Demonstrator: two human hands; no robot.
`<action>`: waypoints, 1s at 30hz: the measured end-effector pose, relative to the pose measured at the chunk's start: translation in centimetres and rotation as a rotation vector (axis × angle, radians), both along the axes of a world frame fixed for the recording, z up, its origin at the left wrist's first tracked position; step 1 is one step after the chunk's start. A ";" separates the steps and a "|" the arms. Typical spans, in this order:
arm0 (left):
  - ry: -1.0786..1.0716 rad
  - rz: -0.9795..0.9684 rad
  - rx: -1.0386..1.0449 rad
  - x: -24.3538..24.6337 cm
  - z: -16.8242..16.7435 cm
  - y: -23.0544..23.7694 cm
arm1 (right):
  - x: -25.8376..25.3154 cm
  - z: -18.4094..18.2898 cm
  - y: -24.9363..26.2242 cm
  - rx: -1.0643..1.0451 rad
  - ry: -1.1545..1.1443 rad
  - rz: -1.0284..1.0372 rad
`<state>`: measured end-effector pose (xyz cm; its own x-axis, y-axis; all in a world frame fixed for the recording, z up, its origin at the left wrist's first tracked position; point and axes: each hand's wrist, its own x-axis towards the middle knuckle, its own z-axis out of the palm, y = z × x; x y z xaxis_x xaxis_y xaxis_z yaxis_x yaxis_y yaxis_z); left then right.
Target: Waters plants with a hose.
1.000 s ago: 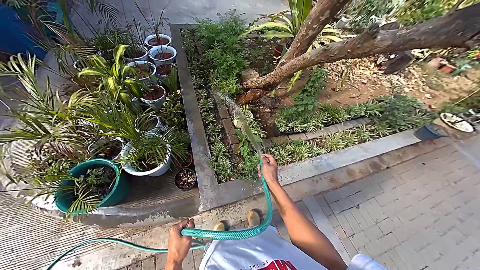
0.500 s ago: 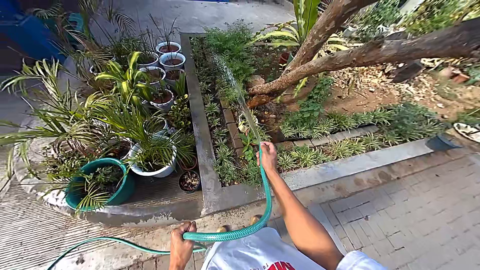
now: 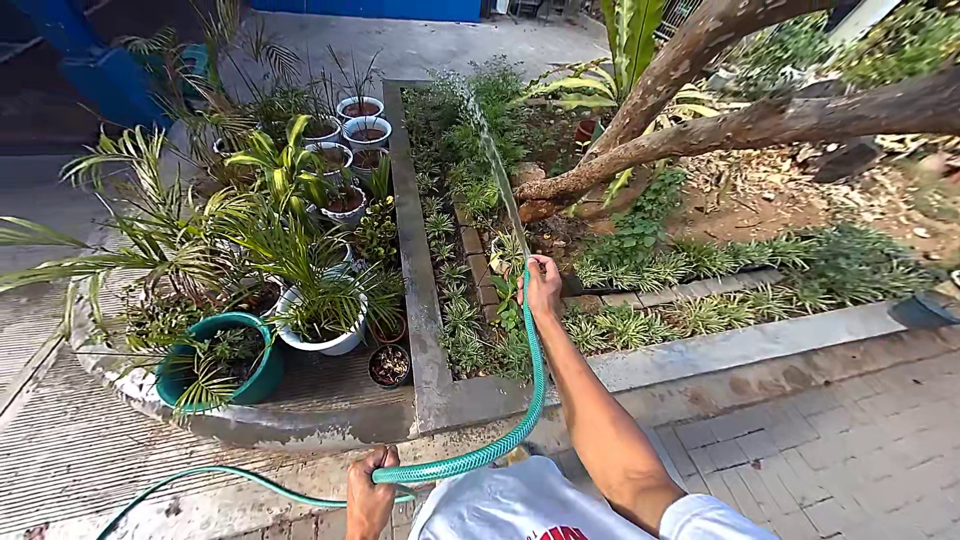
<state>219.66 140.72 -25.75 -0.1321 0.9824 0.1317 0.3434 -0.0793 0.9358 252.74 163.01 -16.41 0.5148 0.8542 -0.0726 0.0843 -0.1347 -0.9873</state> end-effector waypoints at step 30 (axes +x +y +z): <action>0.125 -0.666 -0.463 13.4 -3.3 -6.4 | 20.0 -13.1 -33.4 -0.627 0.162 -0.404</action>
<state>233.01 134.34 -29.06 0.4869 0.8083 -0.3312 0.4643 0.0817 0.8819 272.76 129.62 -29.55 0.7203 0.3756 -0.5832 -0.2302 -0.6637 -0.7117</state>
